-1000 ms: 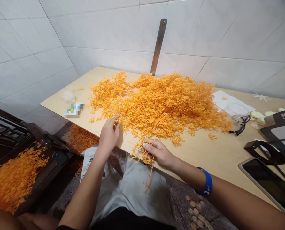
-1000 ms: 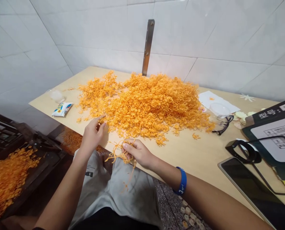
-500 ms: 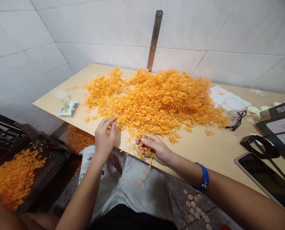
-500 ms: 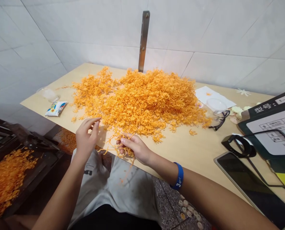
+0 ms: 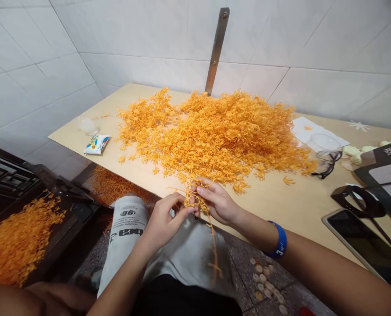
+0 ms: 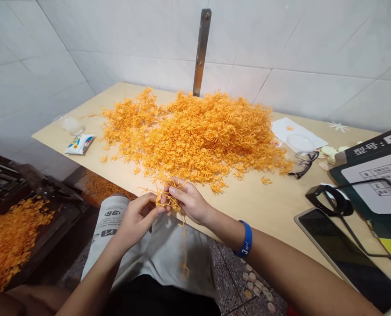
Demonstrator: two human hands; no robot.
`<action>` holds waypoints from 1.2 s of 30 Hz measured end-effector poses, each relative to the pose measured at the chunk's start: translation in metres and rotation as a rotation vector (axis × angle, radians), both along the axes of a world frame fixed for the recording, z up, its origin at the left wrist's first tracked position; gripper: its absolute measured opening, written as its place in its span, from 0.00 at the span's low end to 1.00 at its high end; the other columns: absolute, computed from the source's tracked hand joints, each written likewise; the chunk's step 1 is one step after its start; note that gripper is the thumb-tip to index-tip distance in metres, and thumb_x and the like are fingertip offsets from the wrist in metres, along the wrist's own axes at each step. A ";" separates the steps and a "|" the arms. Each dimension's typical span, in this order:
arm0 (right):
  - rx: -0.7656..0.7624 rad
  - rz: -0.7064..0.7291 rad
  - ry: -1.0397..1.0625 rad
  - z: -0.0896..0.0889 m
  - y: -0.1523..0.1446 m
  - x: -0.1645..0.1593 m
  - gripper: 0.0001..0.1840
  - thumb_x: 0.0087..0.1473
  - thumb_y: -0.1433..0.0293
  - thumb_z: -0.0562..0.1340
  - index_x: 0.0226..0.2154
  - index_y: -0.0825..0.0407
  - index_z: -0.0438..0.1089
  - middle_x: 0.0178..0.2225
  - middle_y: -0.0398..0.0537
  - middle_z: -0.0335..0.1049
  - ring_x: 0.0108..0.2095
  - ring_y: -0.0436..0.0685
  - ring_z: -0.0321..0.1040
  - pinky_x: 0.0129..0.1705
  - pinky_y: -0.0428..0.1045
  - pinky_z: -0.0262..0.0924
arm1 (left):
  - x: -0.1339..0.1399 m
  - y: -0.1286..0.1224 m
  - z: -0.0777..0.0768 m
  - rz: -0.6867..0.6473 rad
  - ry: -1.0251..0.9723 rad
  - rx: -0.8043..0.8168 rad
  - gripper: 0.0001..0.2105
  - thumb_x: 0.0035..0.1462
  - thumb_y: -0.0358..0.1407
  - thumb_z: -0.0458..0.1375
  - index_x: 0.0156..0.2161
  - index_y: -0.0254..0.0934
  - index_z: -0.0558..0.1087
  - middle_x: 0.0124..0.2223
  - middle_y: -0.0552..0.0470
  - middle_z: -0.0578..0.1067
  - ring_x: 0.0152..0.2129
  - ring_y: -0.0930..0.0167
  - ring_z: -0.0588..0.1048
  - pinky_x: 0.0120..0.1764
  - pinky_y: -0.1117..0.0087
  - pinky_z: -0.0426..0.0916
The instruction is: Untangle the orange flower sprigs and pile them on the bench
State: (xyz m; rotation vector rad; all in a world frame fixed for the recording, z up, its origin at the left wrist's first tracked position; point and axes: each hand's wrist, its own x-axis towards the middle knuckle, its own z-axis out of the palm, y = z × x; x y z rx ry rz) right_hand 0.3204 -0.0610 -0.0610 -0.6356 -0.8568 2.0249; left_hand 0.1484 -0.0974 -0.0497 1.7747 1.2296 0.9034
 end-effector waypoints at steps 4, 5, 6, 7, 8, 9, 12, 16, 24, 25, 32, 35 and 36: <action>-0.098 0.038 0.040 0.002 0.002 0.003 0.17 0.49 0.62 0.68 0.34 0.53 0.63 0.21 0.40 0.66 0.18 0.46 0.60 0.19 0.41 0.55 | -0.004 -0.002 0.000 0.045 -0.027 0.045 0.15 0.60 0.40 0.54 0.24 0.36 0.65 0.24 0.55 0.66 0.23 0.74 0.65 0.29 0.73 0.60; -0.124 0.055 0.054 0.003 0.002 0.004 0.16 0.49 0.62 0.67 0.34 0.53 0.63 0.20 0.39 0.63 0.17 0.44 0.57 0.18 0.40 0.51 | -0.006 -0.003 0.000 0.035 -0.069 0.019 0.15 0.60 0.40 0.53 0.23 0.36 0.63 0.23 0.55 0.64 0.22 0.74 0.64 0.28 0.73 0.58; -0.142 0.081 0.065 0.004 0.002 0.005 0.15 0.50 0.63 0.67 0.33 0.54 0.62 0.19 0.37 0.60 0.16 0.43 0.53 0.17 0.39 0.47 | -0.010 -0.002 0.000 0.021 -0.111 -0.015 0.16 0.61 0.41 0.52 0.23 0.36 0.63 0.22 0.56 0.63 0.21 0.74 0.63 0.26 0.73 0.57; -0.150 0.117 0.069 0.005 0.002 0.005 0.16 0.49 0.63 0.67 0.31 0.54 0.62 0.17 0.36 0.57 0.16 0.42 0.50 0.17 0.39 0.43 | -0.014 -0.001 0.000 0.016 -0.149 -0.042 0.16 0.61 0.40 0.52 0.23 0.36 0.62 0.21 0.56 0.62 0.20 0.75 0.61 0.25 0.73 0.56; -0.151 0.156 0.070 0.006 0.001 0.006 0.16 0.49 0.63 0.68 0.29 0.54 0.61 0.16 0.35 0.54 0.15 0.41 0.46 0.17 0.39 0.40 | -0.020 0.001 0.000 0.042 -0.194 -0.054 0.16 0.61 0.39 0.52 0.22 0.36 0.62 0.21 0.57 0.61 0.19 0.75 0.60 0.24 0.73 0.55; -0.148 0.188 0.068 0.006 0.000 0.006 0.17 0.47 0.62 0.69 0.28 0.54 0.61 0.16 0.34 0.52 0.15 0.41 0.43 0.17 0.39 0.38 | -0.027 0.004 0.001 0.104 -0.255 -0.045 0.16 0.61 0.38 0.52 0.22 0.36 0.61 0.20 0.57 0.60 0.19 0.76 0.59 0.23 0.74 0.54; -0.150 0.206 0.046 0.006 -0.002 0.005 0.20 0.43 0.62 0.71 0.27 0.55 0.61 0.18 0.34 0.52 0.15 0.39 0.41 0.17 0.39 0.36 | -0.052 0.015 0.007 0.400 -0.504 0.070 0.17 0.59 0.36 0.53 0.21 0.37 0.56 0.19 0.59 0.54 0.16 0.77 0.55 0.20 0.75 0.50; -0.162 0.160 0.016 0.004 0.000 0.003 0.21 0.41 0.62 0.72 0.28 0.55 0.62 0.21 0.36 0.56 0.16 0.39 0.45 0.18 0.39 0.37 | -0.070 0.028 0.019 0.586 -0.284 0.179 0.14 0.60 0.37 0.52 0.24 0.37 0.61 0.20 0.59 0.59 0.17 0.77 0.58 0.21 0.76 0.53; -0.122 0.100 0.036 0.007 0.001 0.002 0.17 0.47 0.62 0.69 0.34 0.54 0.66 0.22 0.41 0.63 0.19 0.45 0.57 0.18 0.40 0.49 | -0.033 0.067 0.016 0.475 0.313 0.273 0.11 0.59 0.37 0.54 0.42 0.37 0.76 0.37 0.50 0.79 0.28 0.71 0.74 0.34 0.71 0.66; -0.107 0.105 0.042 0.008 0.000 0.002 0.17 0.48 0.61 0.69 0.35 0.54 0.66 0.22 0.42 0.65 0.19 0.45 0.57 0.18 0.41 0.52 | -0.031 0.071 0.015 0.477 0.327 0.287 0.10 0.59 0.37 0.54 0.41 0.37 0.76 0.37 0.49 0.79 0.29 0.70 0.75 0.35 0.71 0.66; -0.060 0.042 0.086 0.005 0.000 0.000 0.17 0.49 0.64 0.68 0.38 0.56 0.69 0.30 0.49 0.71 0.29 0.51 0.68 0.26 0.46 0.66 | -0.017 0.044 0.009 0.478 -0.011 0.104 0.20 0.64 0.45 0.46 0.38 0.34 0.76 0.31 0.49 0.78 0.26 0.71 0.74 0.32 0.70 0.67; -0.066 0.040 0.084 0.004 0.000 0.000 0.17 0.48 0.64 0.69 0.39 0.55 0.69 0.34 0.50 0.73 0.34 0.51 0.70 0.34 0.46 0.67 | -0.007 0.013 0.005 0.405 -0.168 0.019 0.18 0.64 0.44 0.47 0.47 0.35 0.72 0.44 0.45 0.77 0.36 0.69 0.75 0.39 0.69 0.70; -0.057 0.035 0.080 0.003 0.000 0.000 0.17 0.47 0.65 0.69 0.40 0.54 0.70 0.35 0.49 0.73 0.35 0.51 0.70 0.36 0.45 0.66 | -0.004 0.004 0.004 0.376 -0.173 0.021 0.16 0.63 0.44 0.50 0.49 0.37 0.70 0.48 0.45 0.75 0.41 0.68 0.75 0.41 0.68 0.70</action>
